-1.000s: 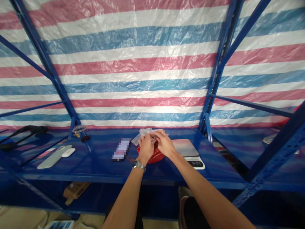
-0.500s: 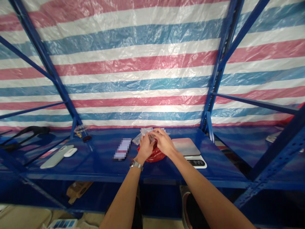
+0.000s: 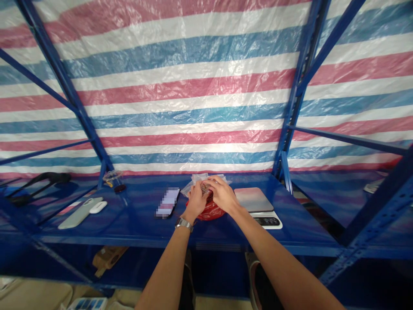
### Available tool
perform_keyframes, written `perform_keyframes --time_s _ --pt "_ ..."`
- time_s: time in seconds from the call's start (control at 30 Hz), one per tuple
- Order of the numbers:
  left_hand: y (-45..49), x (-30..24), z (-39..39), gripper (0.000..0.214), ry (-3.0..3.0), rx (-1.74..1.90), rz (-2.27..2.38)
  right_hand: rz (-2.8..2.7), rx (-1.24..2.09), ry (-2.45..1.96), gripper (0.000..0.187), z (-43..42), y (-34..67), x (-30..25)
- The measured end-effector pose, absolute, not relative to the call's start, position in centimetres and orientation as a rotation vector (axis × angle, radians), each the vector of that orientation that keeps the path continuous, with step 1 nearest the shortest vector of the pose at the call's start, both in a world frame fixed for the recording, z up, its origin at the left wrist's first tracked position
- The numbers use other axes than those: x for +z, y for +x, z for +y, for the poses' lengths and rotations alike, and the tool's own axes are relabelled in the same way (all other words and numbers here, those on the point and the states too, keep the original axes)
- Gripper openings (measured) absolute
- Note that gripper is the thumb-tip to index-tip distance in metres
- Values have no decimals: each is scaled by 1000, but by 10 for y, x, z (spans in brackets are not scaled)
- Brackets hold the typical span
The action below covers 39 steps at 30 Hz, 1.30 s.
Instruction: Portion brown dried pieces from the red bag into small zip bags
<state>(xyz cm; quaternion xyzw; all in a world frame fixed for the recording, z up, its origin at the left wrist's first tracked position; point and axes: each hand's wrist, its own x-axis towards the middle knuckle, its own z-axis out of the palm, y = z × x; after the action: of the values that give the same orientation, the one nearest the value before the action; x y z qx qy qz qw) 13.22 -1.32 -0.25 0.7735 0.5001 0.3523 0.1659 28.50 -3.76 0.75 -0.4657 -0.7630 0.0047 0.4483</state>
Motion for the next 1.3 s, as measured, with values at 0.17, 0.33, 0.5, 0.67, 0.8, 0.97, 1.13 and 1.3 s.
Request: perform_keyframes --time_s 0.17,0.33,0.5,0.67,0.8,0.97,1.13,1.3 --pt "131 -1 -15 35 2192 996 1430 -1832 60 -1107 51 -32 287 7" --pt "129 -3 -16 37 2200 994 1410 -1886 48 -1053 57 -31 289 9" --pt "125 -3 -15 35 2198 1016 1387 -1866 79 -1047 50 -32 284 11" --pt "126 -4 -15 32 2182 1060 1373 -1798 104 -1074 46 -26 286 7" --pt "126 -3 -13 30 2144 1103 1394 -1733 83 -1137 46 -22 293 2" --pt "119 0 -9 33 2075 1172 1442 -1761 66 -1216 44 -28 296 -4" --pt "115 6 -13 44 2058 1306 1429 -1888 52 -1228 49 -38 291 0" --pt "119 12 -20 48 2068 1423 1342 -1833 36 -1182 35 -47 281 22"
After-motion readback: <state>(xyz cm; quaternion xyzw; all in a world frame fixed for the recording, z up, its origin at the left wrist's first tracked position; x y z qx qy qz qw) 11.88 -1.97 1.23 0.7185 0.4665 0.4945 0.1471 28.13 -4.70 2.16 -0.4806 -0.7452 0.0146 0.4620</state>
